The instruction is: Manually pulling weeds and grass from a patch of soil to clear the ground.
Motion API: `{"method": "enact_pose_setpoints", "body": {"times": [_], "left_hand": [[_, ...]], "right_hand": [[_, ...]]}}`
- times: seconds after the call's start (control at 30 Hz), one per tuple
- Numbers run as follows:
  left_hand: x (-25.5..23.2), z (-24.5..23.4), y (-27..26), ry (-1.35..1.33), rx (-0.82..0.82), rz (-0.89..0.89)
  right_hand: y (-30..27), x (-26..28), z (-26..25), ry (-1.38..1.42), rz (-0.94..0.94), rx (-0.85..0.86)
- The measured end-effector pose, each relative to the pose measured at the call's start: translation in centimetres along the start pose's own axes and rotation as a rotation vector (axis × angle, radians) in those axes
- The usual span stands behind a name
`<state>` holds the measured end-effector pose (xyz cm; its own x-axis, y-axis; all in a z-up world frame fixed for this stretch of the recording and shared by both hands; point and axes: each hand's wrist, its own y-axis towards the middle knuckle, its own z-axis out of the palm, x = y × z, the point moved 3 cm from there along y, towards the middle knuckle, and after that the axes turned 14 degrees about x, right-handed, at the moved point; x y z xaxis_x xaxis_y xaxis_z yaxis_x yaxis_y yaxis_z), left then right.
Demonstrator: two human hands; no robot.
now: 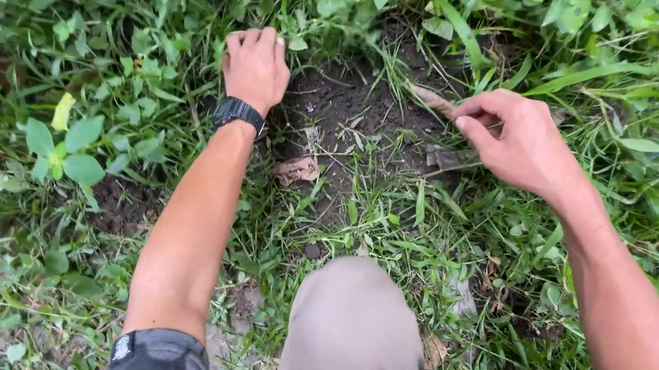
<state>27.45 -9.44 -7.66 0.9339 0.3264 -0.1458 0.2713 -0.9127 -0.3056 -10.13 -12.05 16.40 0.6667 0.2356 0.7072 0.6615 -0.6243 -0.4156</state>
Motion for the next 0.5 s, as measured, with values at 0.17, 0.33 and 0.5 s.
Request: {"method": "enact_pose_setpoints", "body": {"times": [0.17,0.33,0.5], "left_hand": [[2.5,-4.0,0.3,-0.090,0.045,-0.071],[3.8,-5.9,0.9,-0.199,0.142,-0.192],[-0.6,-4.7,1.0,-0.347,-0.010,-0.029]], "right_hand": [[0.1,3.8,-3.5,0.006,0.180,0.088],[2.7,4.2,-5.1,-0.106,0.167,0.125],[3.5,-2.8,-5.7,-0.344,0.144,0.327]]}}
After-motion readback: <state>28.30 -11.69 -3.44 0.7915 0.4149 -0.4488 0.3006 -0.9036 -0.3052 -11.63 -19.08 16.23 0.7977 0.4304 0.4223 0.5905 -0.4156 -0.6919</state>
